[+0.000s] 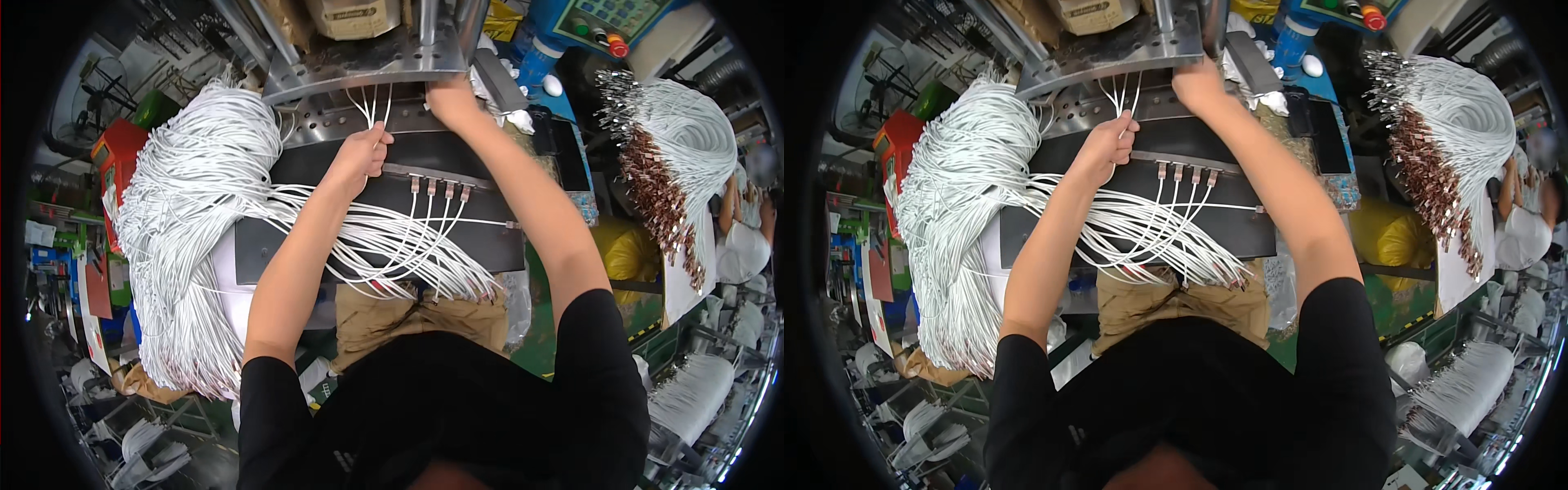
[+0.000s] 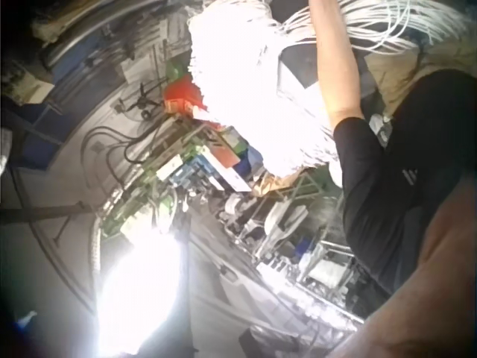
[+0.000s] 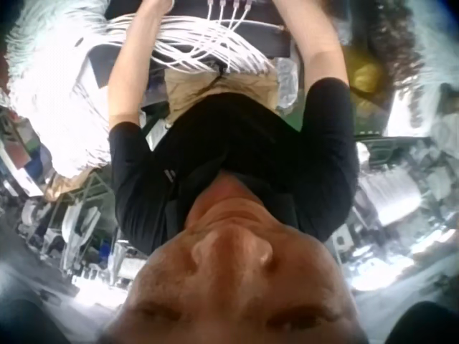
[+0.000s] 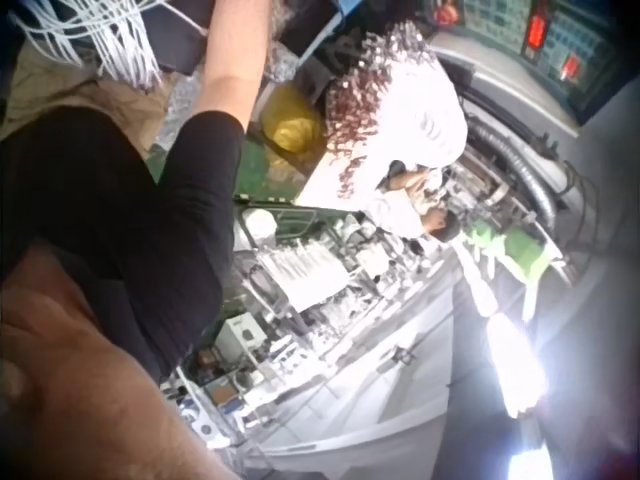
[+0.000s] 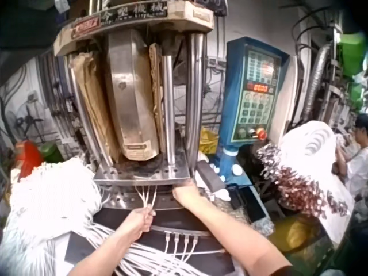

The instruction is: Organizing and grouping white wire harnesses at a manual assembly station.

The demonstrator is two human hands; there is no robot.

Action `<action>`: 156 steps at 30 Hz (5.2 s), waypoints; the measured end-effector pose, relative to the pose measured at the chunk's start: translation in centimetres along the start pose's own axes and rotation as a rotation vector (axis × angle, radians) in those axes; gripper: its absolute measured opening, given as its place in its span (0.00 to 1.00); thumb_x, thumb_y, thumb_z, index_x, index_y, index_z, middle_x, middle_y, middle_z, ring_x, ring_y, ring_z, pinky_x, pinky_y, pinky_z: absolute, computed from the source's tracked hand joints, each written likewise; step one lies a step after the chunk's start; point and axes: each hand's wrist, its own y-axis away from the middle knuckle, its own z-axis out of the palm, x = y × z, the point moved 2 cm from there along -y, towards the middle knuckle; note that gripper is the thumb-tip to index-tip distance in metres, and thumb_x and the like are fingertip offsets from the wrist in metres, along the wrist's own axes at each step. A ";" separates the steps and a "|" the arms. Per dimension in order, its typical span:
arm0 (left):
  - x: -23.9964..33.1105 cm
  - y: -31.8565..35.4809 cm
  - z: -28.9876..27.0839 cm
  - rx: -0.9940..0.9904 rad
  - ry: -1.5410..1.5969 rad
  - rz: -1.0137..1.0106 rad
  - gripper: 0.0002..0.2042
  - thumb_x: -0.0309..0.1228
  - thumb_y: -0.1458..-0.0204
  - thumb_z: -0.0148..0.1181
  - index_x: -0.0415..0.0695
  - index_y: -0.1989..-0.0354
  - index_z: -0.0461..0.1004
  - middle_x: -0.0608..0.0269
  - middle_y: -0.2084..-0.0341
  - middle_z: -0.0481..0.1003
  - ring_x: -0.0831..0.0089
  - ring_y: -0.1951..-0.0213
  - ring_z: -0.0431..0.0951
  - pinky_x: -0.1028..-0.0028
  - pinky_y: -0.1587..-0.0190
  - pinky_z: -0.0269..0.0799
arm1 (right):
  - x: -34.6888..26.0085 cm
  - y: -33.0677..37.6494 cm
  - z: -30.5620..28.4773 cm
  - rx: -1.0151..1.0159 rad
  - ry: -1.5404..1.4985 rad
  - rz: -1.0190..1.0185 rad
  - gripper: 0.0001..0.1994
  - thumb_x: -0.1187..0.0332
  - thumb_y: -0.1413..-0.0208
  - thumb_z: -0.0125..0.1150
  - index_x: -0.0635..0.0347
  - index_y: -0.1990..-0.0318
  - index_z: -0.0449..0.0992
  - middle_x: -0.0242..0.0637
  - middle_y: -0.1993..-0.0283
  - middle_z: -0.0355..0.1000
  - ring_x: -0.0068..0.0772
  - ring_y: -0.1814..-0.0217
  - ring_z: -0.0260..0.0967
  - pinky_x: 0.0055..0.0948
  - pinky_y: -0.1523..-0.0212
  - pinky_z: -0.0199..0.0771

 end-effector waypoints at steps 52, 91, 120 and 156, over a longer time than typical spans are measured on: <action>-2.9 12.3 10.3 0.340 -1.485 0.869 0.09 0.32 0.45 0.64 0.43 0.74 0.73 0.59 0.77 0.72 0.60 0.73 0.75 0.64 0.71 0.72 | -2.9 4.8 -6.2 -0.115 -0.364 -0.026 0.12 0.65 0.37 0.57 0.64 0.53 0.77 0.47 0.58 0.73 0.50 0.51 0.70 0.39 0.47 0.69; 6.1 -3.6 0.7 1.019 -1.711 0.934 0.23 0.33 0.45 0.53 0.46 0.39 0.72 0.56 0.40 0.72 0.58 0.36 0.67 0.50 0.32 0.53 | -6.4 -1.3 1.8 -0.102 0.297 0.004 0.14 0.64 0.43 0.54 0.63 0.58 0.80 0.46 0.58 0.78 0.49 0.50 0.75 0.42 0.47 0.72; -19.7 23.4 -4.7 0.811 0.108 0.153 0.14 0.37 0.36 0.51 0.39 0.67 0.76 0.57 0.71 0.81 0.71 0.68 0.80 0.71 0.61 0.76 | -5.6 45.8 -12.5 -0.366 -0.416 0.760 0.17 0.74 0.40 0.62 0.64 0.46 0.65 0.42 0.51 0.72 0.33 0.49 0.71 0.29 0.48 0.73; -0.9 22.2 2.2 0.329 -2.205 0.767 0.33 0.25 0.53 0.61 0.50 0.34 0.66 0.50 0.37 0.66 0.51 0.44 0.70 0.57 0.39 0.65 | -7.9 11.9 -19.8 -0.280 -0.353 0.114 0.09 0.67 0.41 0.62 0.60 0.59 0.84 0.43 0.35 0.70 0.48 0.33 0.63 0.43 0.32 0.56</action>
